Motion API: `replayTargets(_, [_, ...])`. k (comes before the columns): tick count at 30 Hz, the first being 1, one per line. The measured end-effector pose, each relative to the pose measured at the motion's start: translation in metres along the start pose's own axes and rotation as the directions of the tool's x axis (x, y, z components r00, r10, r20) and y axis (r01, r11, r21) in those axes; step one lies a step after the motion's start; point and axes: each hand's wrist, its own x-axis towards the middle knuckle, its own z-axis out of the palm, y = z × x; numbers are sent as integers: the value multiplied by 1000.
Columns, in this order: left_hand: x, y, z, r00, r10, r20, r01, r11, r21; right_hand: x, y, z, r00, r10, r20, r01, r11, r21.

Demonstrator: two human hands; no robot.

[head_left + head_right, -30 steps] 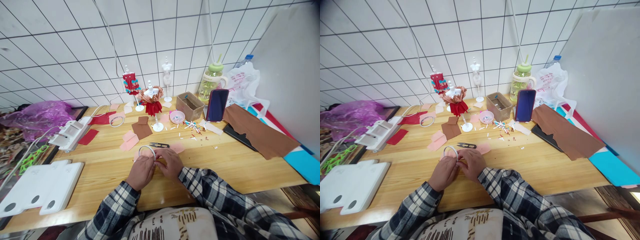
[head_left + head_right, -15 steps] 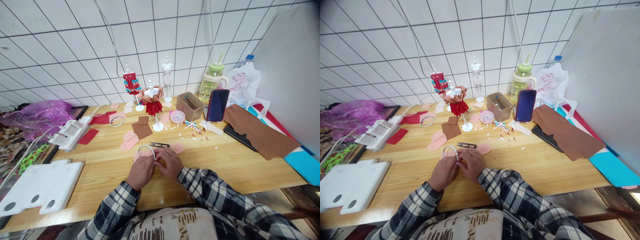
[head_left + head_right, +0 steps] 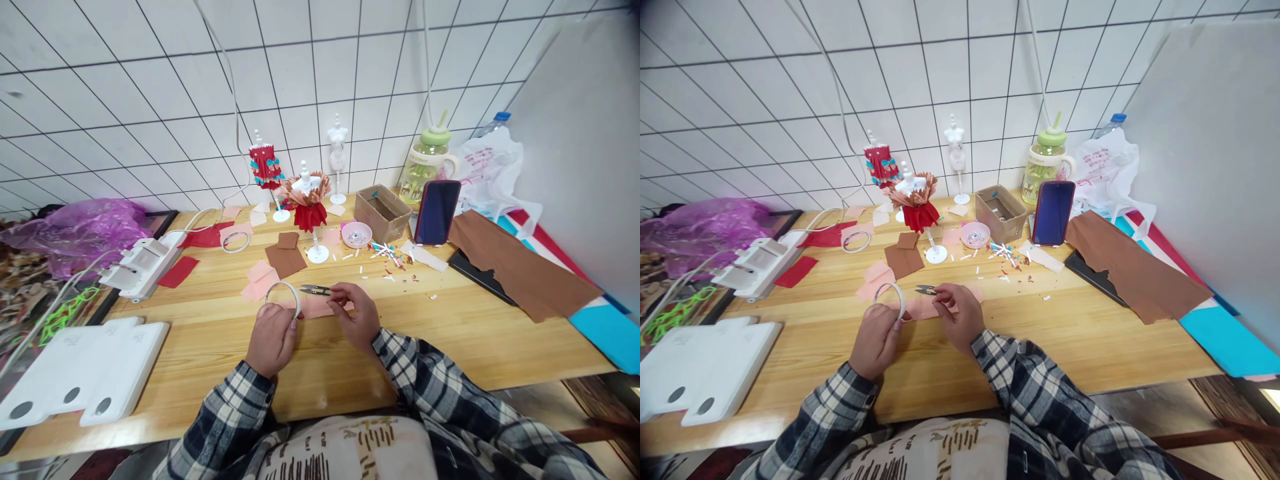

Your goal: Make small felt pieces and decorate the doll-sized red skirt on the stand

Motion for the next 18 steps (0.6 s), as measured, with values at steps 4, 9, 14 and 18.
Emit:
replayTargets(4, [1, 1, 2, 999, 29, 23, -30, 999, 22, -1, 0, 2, 967, -178, 185, 195, 978, -77])
replayTargets(9, [2, 9, 4, 994, 84, 67, -88, 994, 65, -4, -2, 9, 953, -254, 166, 273, 956, -108])
replayTargets(14, [2, 9, 6, 992, 86, 98, -95, 990, 99, -5, -3, 8, 976, -185, 115, 203, 966, -163])
replayTargets(18, [2, 8, 8, 991, 79, 105, -91, 989, 119, -6, -1, 8, 967, -222, 128, 244, 951, -189])
